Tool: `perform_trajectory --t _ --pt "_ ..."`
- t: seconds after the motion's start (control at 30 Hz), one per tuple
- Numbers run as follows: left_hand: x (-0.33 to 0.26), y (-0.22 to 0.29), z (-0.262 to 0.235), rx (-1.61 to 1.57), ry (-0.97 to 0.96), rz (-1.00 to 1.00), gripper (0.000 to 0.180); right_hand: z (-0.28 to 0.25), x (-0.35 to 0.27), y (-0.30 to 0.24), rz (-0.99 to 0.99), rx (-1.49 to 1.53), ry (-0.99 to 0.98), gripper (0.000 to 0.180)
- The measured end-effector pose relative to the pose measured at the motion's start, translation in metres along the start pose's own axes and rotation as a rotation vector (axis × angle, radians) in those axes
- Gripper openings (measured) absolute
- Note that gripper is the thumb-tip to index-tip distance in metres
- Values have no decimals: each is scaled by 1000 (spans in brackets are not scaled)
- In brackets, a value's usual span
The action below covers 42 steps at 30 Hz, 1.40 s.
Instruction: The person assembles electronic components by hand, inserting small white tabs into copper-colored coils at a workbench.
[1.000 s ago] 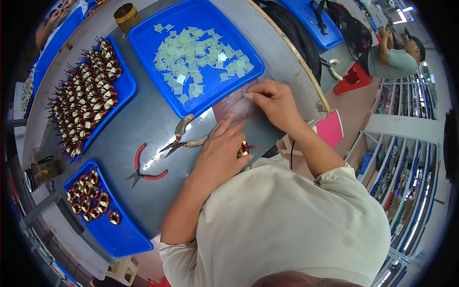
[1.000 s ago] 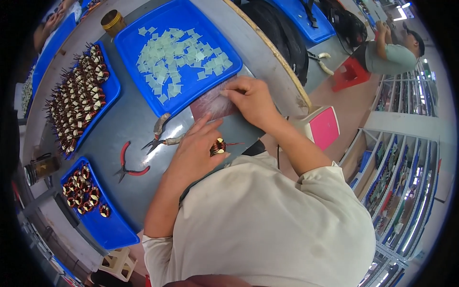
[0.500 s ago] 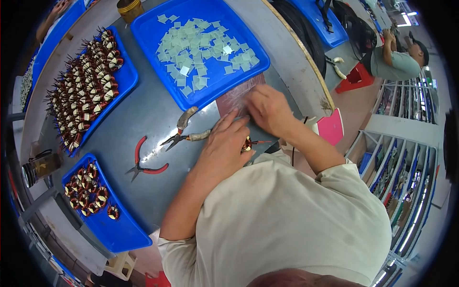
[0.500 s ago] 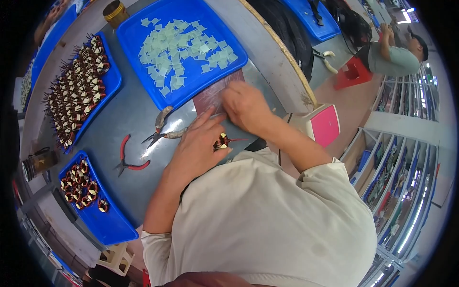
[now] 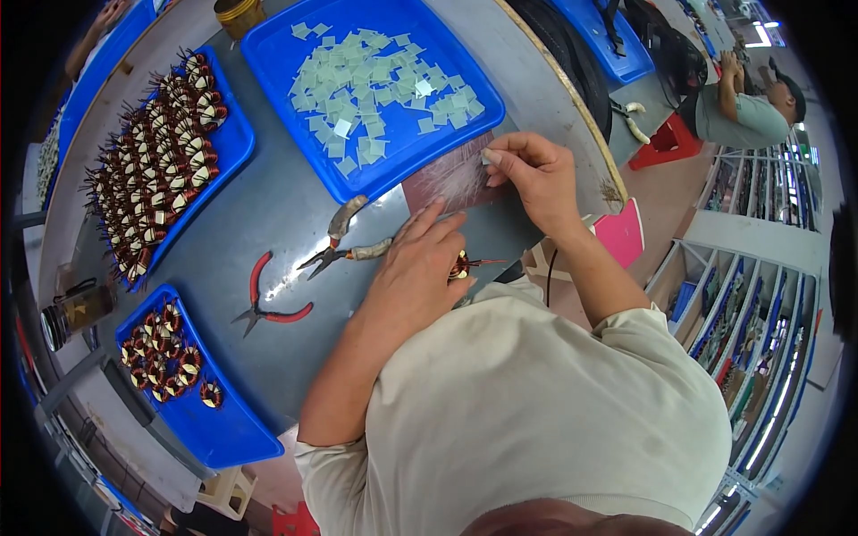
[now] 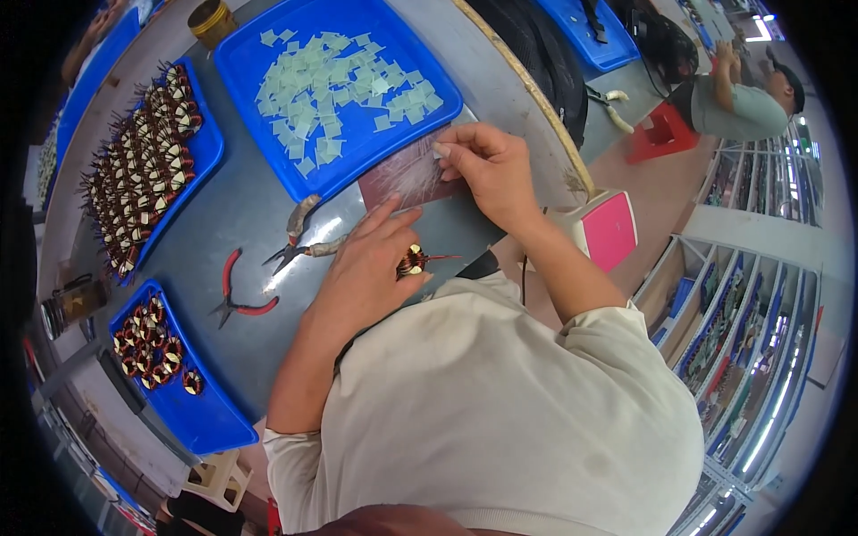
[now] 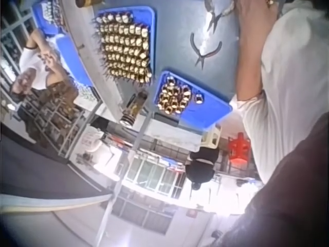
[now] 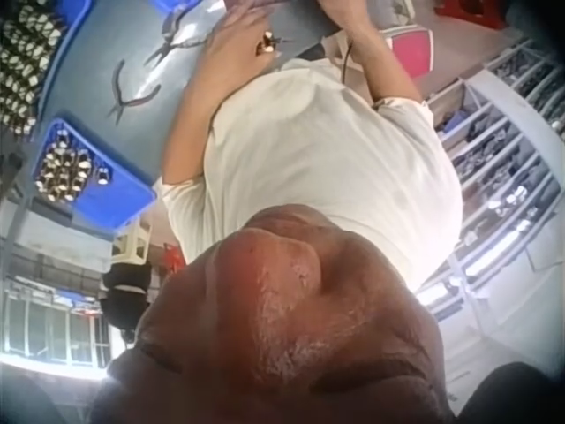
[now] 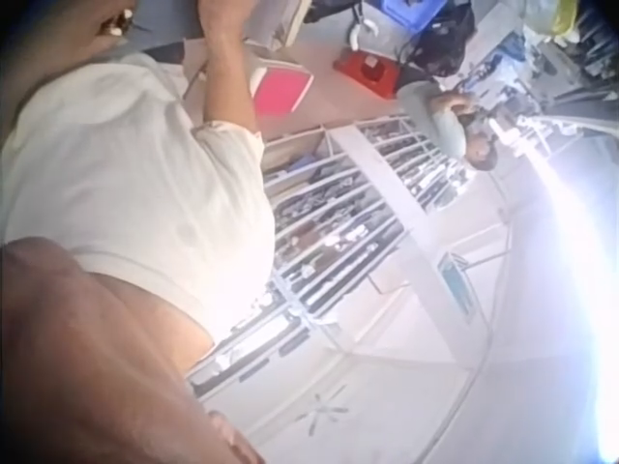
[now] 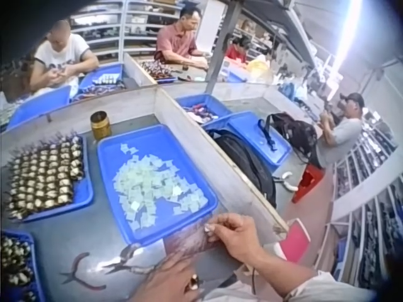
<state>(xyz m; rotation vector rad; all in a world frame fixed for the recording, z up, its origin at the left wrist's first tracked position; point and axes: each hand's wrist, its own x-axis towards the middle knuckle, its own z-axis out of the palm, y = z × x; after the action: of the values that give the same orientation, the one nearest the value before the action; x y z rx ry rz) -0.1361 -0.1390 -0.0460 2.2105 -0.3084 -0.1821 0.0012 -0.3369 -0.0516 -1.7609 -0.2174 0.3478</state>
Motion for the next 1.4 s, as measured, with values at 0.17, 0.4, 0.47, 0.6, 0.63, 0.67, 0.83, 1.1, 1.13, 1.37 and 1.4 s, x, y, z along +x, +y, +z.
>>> perform_trajectory --t 0.17,0.4,0.47,0.6,0.63,0.67,0.83,1.1,1.13,1.37,1.4 --pt "0 0 0 7 -14 -13 31 3 -3 -1 59 78 15 20" --pt "0 0 1 15 -5 -12 30 6 2 -2 71 -219 -8 14" --pt "0 0 1 12 -14 -13 30 11 5 0 -244 -370 -39 11" --pt "1 -1 1 19 -16 -10 30 26 4 -6 -193 -400 -52 7" --pt "0 -2 2 18 -14 -10 30 28 4 -7 -218 -543 -70 6" --pt "0 -2 2 17 -15 -10 30 29 3 -8 -242 -686 -89 6" --pt "-2 -3 4 11 8 2 30 16 16 0 -522 -847 120 8" --pt "-1 -1 2 7 -10 -10 30 21 -10 -23 -224 -375 -186 8" --pt "0 -1 2 1 -3 1 31 17 -8 -31 -12 -211 -124 9" --pt "1 6 -1 30 -29 -32 31 -4 8 -20 332 557 -266 14" --pt "2 5 -1 33 -26 -25 32 -5 8 -18 347 607 -292 14"
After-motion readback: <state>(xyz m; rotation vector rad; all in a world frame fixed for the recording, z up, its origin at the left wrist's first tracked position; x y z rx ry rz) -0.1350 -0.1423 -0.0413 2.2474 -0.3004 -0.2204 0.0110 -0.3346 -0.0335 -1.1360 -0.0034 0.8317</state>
